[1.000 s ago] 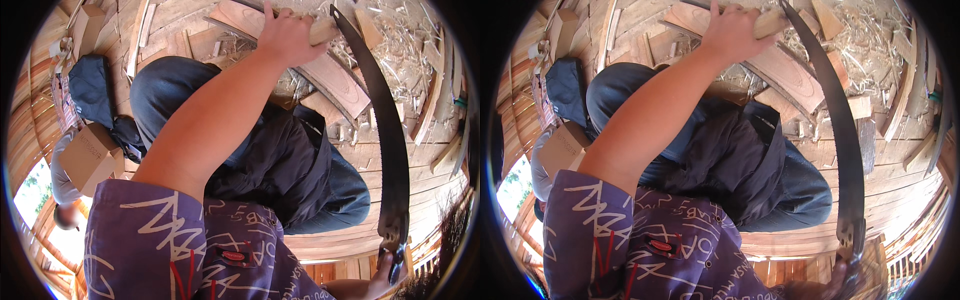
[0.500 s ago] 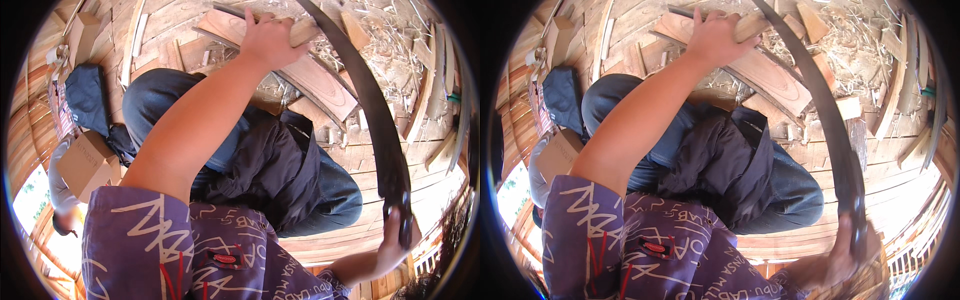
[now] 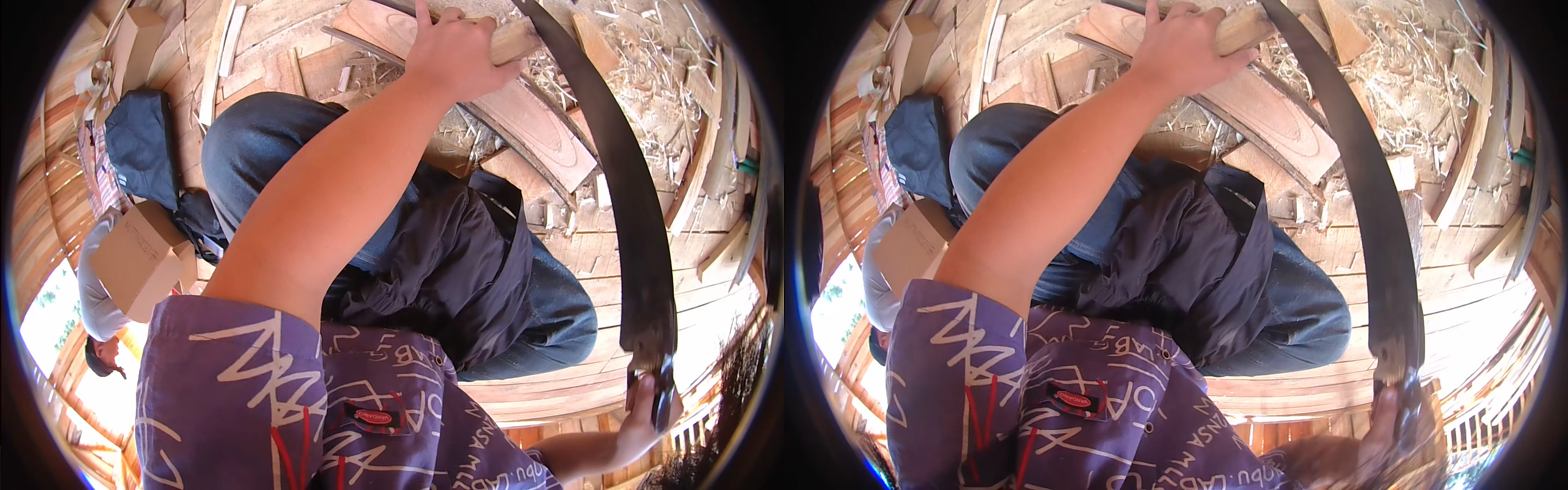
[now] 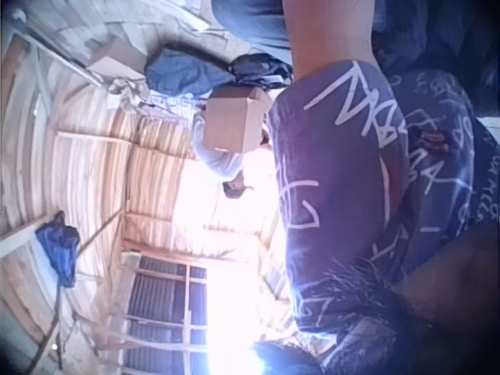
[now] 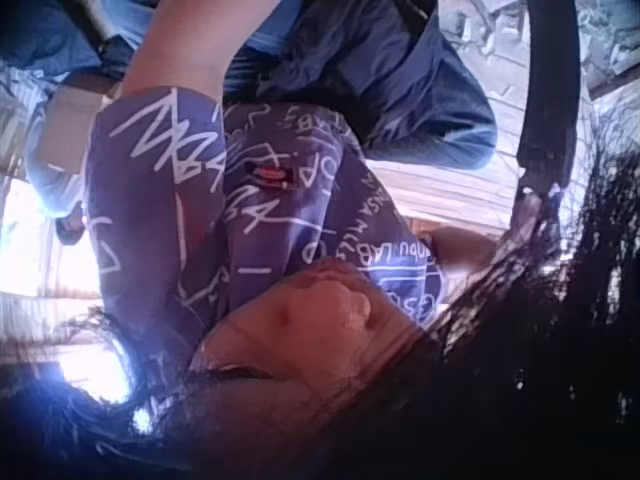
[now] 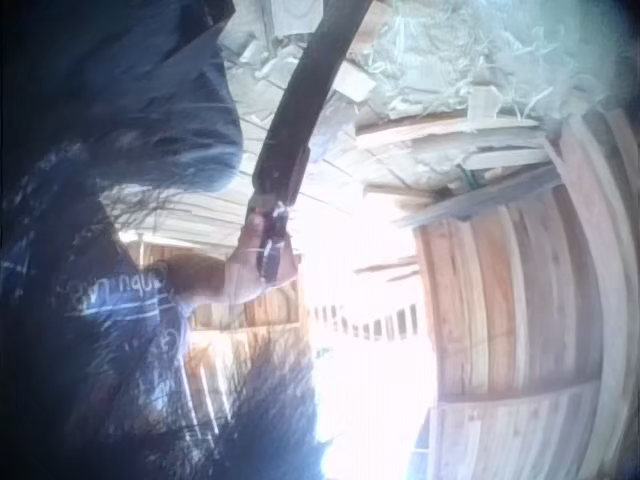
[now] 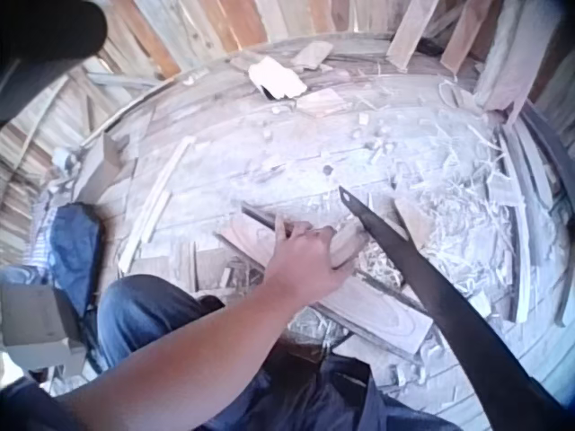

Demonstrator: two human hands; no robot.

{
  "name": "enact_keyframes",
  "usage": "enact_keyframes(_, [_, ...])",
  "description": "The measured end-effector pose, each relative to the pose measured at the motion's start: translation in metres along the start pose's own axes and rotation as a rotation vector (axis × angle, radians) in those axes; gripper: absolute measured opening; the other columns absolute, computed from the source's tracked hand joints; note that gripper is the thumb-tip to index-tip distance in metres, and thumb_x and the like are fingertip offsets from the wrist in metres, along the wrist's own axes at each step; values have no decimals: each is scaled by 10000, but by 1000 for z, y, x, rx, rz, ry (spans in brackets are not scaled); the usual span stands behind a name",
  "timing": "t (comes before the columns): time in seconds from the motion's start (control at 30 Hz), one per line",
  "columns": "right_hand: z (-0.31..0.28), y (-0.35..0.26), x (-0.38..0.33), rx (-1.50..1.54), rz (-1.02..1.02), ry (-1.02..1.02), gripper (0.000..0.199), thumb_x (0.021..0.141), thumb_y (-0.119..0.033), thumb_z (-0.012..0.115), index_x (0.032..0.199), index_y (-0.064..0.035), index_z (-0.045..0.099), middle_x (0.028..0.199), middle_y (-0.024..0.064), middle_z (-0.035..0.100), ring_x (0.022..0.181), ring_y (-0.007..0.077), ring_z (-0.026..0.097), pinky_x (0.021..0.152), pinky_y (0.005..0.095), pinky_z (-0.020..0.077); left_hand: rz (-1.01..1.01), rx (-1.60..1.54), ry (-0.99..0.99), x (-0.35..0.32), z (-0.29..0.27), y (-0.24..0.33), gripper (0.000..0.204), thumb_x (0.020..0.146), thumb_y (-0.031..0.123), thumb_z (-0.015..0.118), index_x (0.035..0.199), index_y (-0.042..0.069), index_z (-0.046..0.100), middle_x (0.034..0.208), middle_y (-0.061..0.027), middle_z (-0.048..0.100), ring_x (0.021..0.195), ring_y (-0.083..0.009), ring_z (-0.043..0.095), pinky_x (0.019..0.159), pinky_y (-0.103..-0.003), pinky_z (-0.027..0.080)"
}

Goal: The person saws a piece of wood while sitting on a wooden floor covered in shavings, using a handsaw.

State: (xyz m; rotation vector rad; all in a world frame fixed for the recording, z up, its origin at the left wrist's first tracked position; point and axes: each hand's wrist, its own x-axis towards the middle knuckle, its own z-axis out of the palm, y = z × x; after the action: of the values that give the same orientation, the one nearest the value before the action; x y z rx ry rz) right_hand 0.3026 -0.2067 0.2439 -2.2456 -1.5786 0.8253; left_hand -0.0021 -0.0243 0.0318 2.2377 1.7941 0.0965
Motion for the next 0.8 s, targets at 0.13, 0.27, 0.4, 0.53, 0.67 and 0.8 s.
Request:
enact_keyframes(0.13, [-42,19,-13,6,-61,-28,266,885,-236,625,705,-57,547,472,-40,403,415,39,332,408,225,198,-35,-33,-32,-3,-2,-9,433,861,463,514,1266,314,551,1197,-129,599,1150,-343,510,1048,-652,203])
enact_keyframes(0.27, [-12,7,22,46,21,0,293,880,-256,655,694,-55,552,480,-45,401,425,31,322,418,224,199,-24,-10,-47,1,2,1,485,855,484,520,1274,240,547,1213,-135,592,1178,-339,492,1059,-646,188])
enact_keyframes(0.4, [65,-41,84,119,57,47,300,863,-255,683,679,-53,559,483,-42,403,426,30,311,423,226,203,-18,-17,-41,2,3,-1,540,852,496,520,1283,172,539,1217,-147,589,1188,-344,484,1064,-642,184])
enact_keyframes(0.53, [81,-28,85,86,42,-3,221,844,-192,695,803,17,636,544,-28,465,495,36,373,463,210,254,-110,9,-45,6,19,-11,477,870,489,496,1297,280,530,1216,-146,584,1182,-348,486,1061,-652,181])
enact_keyframes(0.67, [29,5,37,44,79,37,257,870,-238,639,863,20,644,507,-35,446,429,31,348,413,202,225,-61,33,9,6,18,-9,540,853,498,517,1286,177,533,1190,-141,598,1185,-345,486,1060,-644,191])
enact_keyframes(0.8, [-41,34,-6,-40,-16,-41,241,875,-235,620,827,1,617,473,-40,418,397,34,328,391,213,196,-27,13,5,0,9,-3,604,843,499,537,1258,60,540,1170,-142,609,1187,-340,485,1058,-632,207])
